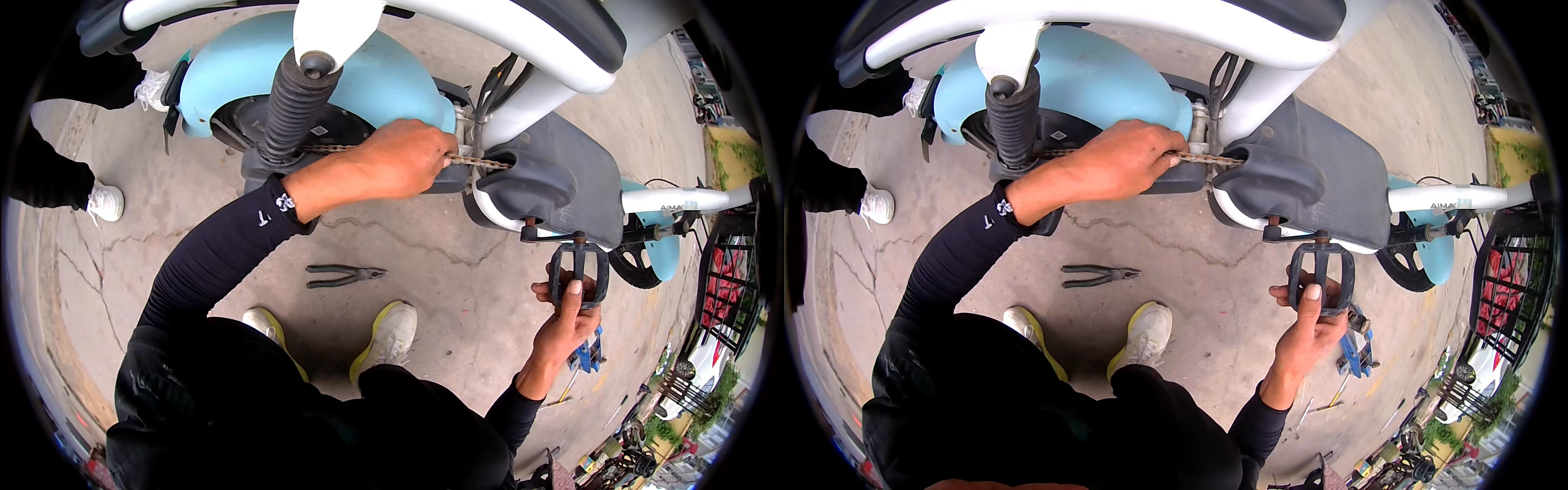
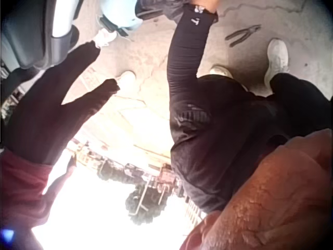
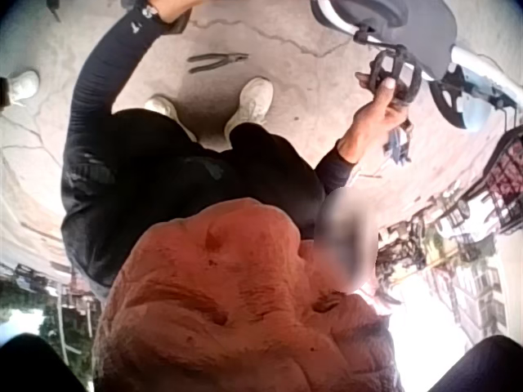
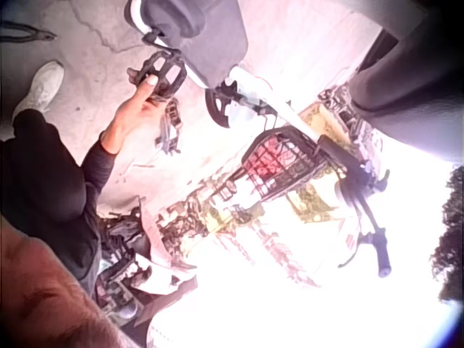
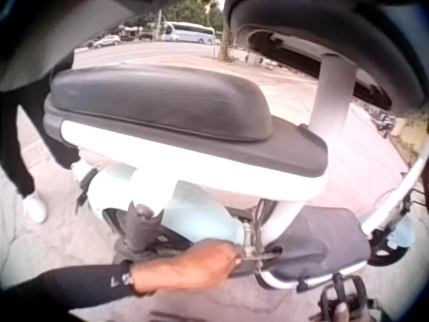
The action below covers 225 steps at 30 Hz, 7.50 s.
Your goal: The person repairs an electric scooter by first using pliers to remove a chain from the pedal mechanism. They then move to the scooter's seat area, open the compartment, and work on the internal wiring, connecting and organizing various electrical connectors.
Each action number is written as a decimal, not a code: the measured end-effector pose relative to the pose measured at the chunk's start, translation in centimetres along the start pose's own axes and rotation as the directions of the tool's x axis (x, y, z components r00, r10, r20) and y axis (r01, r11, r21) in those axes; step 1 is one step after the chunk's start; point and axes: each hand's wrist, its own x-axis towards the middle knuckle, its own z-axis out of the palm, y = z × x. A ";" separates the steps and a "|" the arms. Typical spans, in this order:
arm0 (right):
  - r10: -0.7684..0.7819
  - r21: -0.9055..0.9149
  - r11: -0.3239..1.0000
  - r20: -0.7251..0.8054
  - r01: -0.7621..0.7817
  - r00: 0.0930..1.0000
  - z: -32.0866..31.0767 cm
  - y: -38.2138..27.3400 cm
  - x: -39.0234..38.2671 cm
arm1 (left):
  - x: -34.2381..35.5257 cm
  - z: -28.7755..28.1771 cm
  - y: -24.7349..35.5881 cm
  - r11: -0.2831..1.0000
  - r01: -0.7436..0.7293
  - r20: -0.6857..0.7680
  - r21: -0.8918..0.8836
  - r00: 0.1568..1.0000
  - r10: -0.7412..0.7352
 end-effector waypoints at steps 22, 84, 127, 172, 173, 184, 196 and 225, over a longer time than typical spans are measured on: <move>0.065 -0.309 0.951 0.258 0.019 0.964 7.6 9.4 -7.4 | -1.0 -0.3 -0.7 0.931 -0.133 -0.102 0.341 0.979 0.177; 0.251 -0.605 0.653 0.741 0.456 0.623 15.5 19.3 -21.1 | -1.1 1.6 -0.1 0.884 -0.209 -0.279 0.419 0.897 0.344; 0.470 -0.081 0.756 0.758 -0.650 0.453 7.5 3.9 -2.5 | -1.2 1.5 0.6 0.718 -0.168 -0.091 0.676 0.947 0.308; 0.436 -0.316 0.890 0.375 -0.330 0.818 13.4 3.6 0.1 | -5.8 3.4 3.8 0.893 0.380 0.139 -0.241 0.924 -0.356; 0.441 -0.301 0.891 0.386 -0.341 0.810 13.9 3.8 0.1 | -6.3 3.4 4.1 0.695 0.458 0.293 -0.554 0.889 -0.352; 0.265 -0.300 0.946 0.487 -0.125 0.832 13.0 2.9 -2.0 | -3.2 9.5 3.4 0.480 0.318 0.114 -0.817 0.906 -0.407; 0.395 -0.239 0.917 0.453 -0.318 0.799 13.8 3.3 -1.8 | -2.4 11.1 3.8 0.635 0.352 -0.124 -0.687 0.805 -0.580; 0.543 -0.281 0.831 0.597 -0.479 0.591 11.9 1.9 -1.5 | -3.9 9.5 4.7 0.380 0.416 0.256 -0.826 0.878 -0.404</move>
